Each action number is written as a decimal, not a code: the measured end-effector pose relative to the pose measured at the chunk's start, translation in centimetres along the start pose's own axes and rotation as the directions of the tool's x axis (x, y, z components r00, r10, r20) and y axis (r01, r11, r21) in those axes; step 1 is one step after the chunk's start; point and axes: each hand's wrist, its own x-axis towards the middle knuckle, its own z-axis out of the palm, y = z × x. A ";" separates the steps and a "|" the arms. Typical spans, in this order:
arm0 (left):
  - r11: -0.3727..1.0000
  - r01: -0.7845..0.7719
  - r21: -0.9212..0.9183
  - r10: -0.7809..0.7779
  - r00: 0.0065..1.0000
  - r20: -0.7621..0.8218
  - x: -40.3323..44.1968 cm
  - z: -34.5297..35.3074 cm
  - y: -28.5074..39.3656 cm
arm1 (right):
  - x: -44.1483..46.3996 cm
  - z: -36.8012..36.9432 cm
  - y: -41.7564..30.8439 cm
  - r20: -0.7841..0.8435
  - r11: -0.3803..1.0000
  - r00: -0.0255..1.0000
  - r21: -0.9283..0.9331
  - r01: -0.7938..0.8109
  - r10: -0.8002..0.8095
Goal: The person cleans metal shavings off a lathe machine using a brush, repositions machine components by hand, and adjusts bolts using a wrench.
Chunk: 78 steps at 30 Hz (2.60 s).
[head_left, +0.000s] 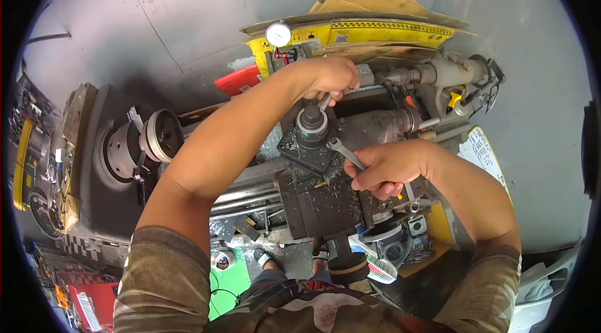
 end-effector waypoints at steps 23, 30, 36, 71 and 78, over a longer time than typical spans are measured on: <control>0.964 -0.019 0.267 0.070 0.980 -0.184 -2.9 -0.3 2.1 | -5.2 -2.9 0.0 -0.480 0.905 0.775 -0.318 0.282 -0.410; 0.906 -0.351 0.237 0.422 0.787 -0.449 -15.6 3.2 2.4 | 0.7 8.6 6.1 -0.620 0.831 0.679 0.077 0.551 -0.393; 0.890 -0.446 0.094 0.435 0.769 -0.469 -24.8 8.1 -3.7 | 5.6 11.0 5.5 -0.693 0.639 0.573 0.208 0.741 -0.438; 0.991 -0.043 0.129 0.129 0.588 -0.798 -17.3 19.2 -12.5 | 2.8 -3.6 26.5 -0.683 0.678 -0.072 -0.697 -0.232 -0.727; 0.917 -0.148 -0.370 -0.177 0.681 -0.711 -14.6 19.0 -11.8 | 3.0 -4.9 26.8 -0.732 0.735 -0.092 -0.657 -0.170 -0.675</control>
